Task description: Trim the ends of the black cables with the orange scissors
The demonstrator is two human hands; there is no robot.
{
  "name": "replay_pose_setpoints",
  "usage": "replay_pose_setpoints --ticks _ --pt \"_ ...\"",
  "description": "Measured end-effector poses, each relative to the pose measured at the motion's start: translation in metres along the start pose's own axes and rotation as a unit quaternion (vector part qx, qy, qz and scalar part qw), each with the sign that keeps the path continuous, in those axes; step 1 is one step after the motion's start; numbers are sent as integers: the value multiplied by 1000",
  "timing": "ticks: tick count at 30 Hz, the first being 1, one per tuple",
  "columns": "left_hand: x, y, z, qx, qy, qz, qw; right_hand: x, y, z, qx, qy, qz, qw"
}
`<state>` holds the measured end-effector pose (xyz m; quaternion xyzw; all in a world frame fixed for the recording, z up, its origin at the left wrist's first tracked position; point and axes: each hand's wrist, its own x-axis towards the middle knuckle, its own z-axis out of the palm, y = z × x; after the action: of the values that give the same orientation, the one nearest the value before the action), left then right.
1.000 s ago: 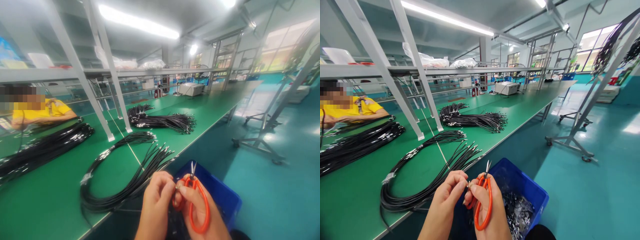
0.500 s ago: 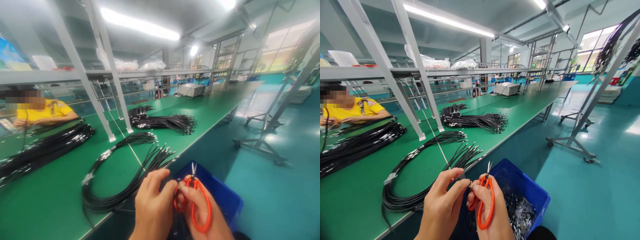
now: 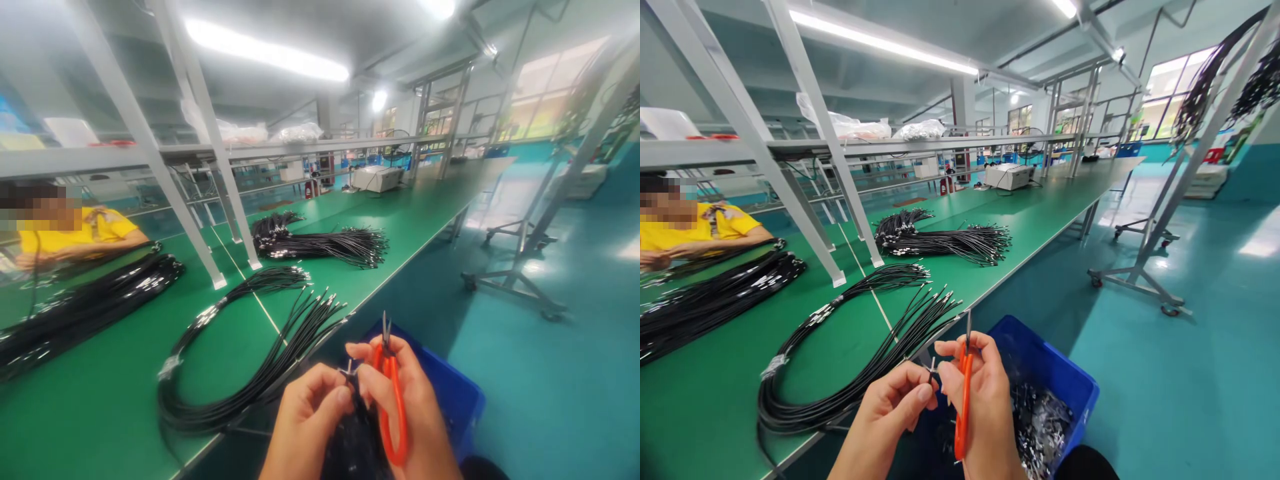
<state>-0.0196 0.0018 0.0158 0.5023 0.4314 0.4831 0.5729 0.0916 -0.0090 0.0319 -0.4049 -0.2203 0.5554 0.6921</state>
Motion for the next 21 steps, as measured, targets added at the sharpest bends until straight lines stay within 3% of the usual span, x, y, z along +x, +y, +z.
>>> replay_pose_setpoints --ticks 4,9,14,17,21 --pt "0 0 1 -21 8 -7 1000 0 3 4 -15 -18 -5 1000" --pt "1 -1 -2 -21 10 -29 999 0 10 -4 -110 13 -116 987" --pt "0 3 2 -37 2 -28 999 -1 13 -7 -234 16 -245 941" --pt "-1 5 4 -43 10 -6 999 -1 18 -5 -294 54 -319 899" --pt "-1 5 -2 -24 27 -3 999 -4 24 -8 -325 91 -354 872"
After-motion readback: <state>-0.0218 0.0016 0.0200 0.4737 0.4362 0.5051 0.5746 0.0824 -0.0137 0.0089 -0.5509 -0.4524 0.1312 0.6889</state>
